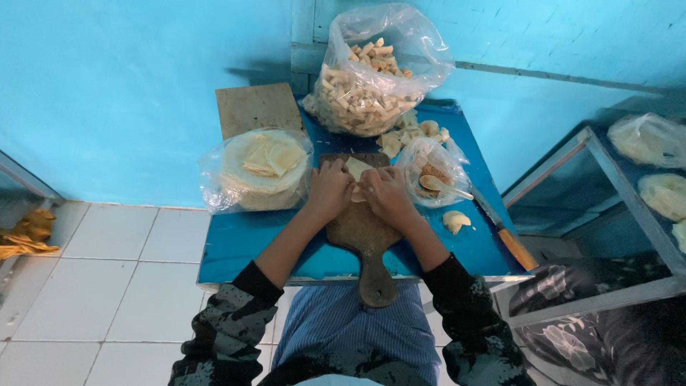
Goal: The person folds thin pastry wrappers on a wooden paddle board, adding a spoonful of brown filling from a bowl and folding the wrapper over into a filled pastry, setting finished pieces aside while taking new wrappers from a covered stack.
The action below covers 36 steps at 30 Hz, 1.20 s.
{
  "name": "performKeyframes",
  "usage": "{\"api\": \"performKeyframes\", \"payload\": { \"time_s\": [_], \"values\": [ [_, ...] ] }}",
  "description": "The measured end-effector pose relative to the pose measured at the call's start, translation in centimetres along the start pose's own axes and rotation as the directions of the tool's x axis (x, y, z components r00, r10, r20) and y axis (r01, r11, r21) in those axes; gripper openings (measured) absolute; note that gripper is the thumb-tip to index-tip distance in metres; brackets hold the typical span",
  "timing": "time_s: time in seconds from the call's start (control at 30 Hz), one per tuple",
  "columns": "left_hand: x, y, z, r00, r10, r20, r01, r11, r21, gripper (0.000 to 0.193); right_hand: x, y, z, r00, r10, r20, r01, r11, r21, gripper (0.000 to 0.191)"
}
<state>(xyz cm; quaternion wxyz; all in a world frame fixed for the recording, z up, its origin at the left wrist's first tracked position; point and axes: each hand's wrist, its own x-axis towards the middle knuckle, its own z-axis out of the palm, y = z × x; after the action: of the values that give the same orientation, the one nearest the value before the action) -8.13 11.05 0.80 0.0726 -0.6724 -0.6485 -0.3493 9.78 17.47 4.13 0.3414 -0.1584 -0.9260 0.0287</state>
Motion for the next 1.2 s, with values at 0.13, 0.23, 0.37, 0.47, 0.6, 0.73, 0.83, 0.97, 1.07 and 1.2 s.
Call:
{"api": "performKeyframes", "payload": {
  "time_s": [0.13,0.23,0.37,0.47,0.6,0.73,0.83,0.97,1.07,1.2],
  "values": [
    [0.2,-0.4,0.5,0.991,-0.056,-0.123,0.047,0.996,-0.071,0.014,0.3,-0.3,0.1,0.997,-0.077,-0.01,0.076,0.995,-0.056,0.021],
    [0.3,-0.7,0.3,0.988,-0.067,-0.142,0.052,0.992,-0.112,0.019,0.4,-0.6,-0.3,0.995,-0.101,-0.002,0.101,0.993,-0.066,0.024],
    [0.5,-0.9,-0.4,0.982,-0.073,-0.173,0.038,0.98,-0.194,0.022,0.5,-0.6,-0.7,0.994,-0.105,0.028,0.107,0.991,-0.084,0.035],
    [0.6,-0.8,-0.7,0.984,-0.117,-0.135,0.085,0.97,-0.228,0.023,0.3,-0.3,-0.5,0.995,-0.091,0.048,0.096,0.989,-0.116,0.035],
    [0.6,-0.8,-1.0,0.988,-0.081,-0.134,0.041,0.96,-0.278,0.026,0.0,0.3,0.3,0.99,-0.136,0.024,0.138,0.974,-0.182,0.032],
    [0.7,-0.8,-0.8,0.983,-0.091,-0.162,0.029,0.936,-0.35,0.029,0.0,1.5,1.6,0.974,0.149,-0.169,-0.125,0.982,0.144,0.045],
    [0.9,-0.8,-0.6,0.984,-0.103,-0.144,0.019,0.869,-0.494,0.035,-0.3,2.9,2.3,0.935,0.315,-0.164,-0.21,0.863,0.459,0.051],
    [1.3,-0.8,-0.5,0.983,-0.053,-0.178,-0.054,0.834,-0.549,0.043,-0.7,4.7,3.2,0.915,0.403,0.0,-0.265,0.602,0.753,0.053],
    [1.4,-0.8,-0.7,0.988,-0.05,-0.145,-0.038,0.836,-0.548,0.045,-0.7,5.2,3.3,0.911,0.397,0.11,-0.278,0.395,0.875,0.055],
    [1.3,-0.6,-1.4,0.995,-0.007,-0.102,-0.054,0.815,-0.576,0.045,-0.7,4.8,1.9,0.887,0.39,0.247,-0.349,0.217,0.912,0.057]
  ]
}}
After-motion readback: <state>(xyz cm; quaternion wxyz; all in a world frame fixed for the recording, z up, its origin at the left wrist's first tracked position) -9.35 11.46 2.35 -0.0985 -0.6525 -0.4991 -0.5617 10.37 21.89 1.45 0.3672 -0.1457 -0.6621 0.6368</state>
